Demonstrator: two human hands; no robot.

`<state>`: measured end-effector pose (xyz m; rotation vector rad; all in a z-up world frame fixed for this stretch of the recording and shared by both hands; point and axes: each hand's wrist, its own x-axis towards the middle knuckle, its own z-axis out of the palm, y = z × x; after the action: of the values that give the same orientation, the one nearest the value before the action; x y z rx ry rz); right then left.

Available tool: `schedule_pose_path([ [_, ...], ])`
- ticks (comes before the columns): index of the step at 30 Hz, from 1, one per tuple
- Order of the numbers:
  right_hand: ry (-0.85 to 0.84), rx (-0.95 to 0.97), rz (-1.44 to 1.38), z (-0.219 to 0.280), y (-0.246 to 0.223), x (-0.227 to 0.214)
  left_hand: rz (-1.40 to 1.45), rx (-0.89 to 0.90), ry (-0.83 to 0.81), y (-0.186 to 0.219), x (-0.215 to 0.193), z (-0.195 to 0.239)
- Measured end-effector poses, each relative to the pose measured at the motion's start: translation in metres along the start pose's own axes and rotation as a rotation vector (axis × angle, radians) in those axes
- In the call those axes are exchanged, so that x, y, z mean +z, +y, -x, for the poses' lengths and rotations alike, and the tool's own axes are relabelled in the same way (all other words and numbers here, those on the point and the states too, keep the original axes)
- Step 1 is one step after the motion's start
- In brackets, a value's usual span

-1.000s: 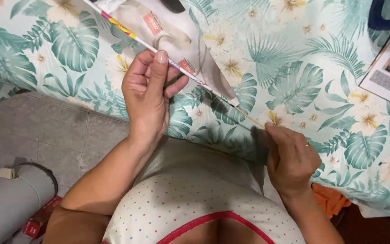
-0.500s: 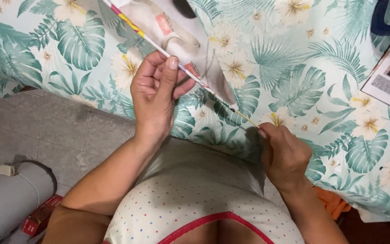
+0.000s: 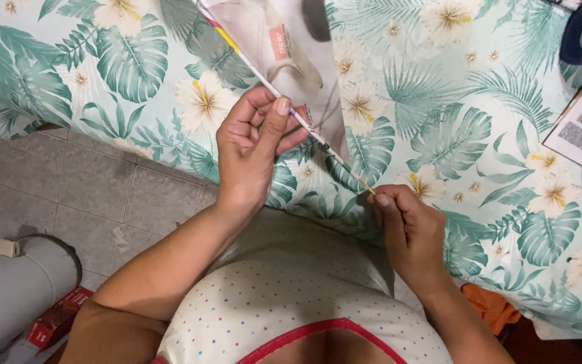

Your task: Rolling magazine paper strips into thin tubes using a wooden stick and folding pages for a craft project.

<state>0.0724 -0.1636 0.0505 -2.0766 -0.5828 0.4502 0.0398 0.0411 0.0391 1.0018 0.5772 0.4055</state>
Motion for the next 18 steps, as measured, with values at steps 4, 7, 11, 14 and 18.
schedule_pose_path([
  [4,-0.015,0.034,0.015,0.001,0.004,0.003,-0.014,0.013,-0.001,0.0,-0.001,0.0],
  [7,-0.048,0.053,-0.052,-0.001,0.001,0.003,-0.025,-0.001,-0.008,0.002,-0.003,-0.002],
  [11,-0.106,0.142,-0.147,0.0,0.002,0.004,-0.029,-0.012,-0.002,0.0,-0.004,-0.002],
  [14,-0.156,0.242,-0.291,-0.002,0.009,0.003,-0.039,-0.021,-0.013,0.001,-0.006,-0.004],
  [18,-0.293,0.412,-0.393,-0.008,0.009,-0.008,-0.022,-0.055,-0.099,0.0,-0.01,-0.005],
])
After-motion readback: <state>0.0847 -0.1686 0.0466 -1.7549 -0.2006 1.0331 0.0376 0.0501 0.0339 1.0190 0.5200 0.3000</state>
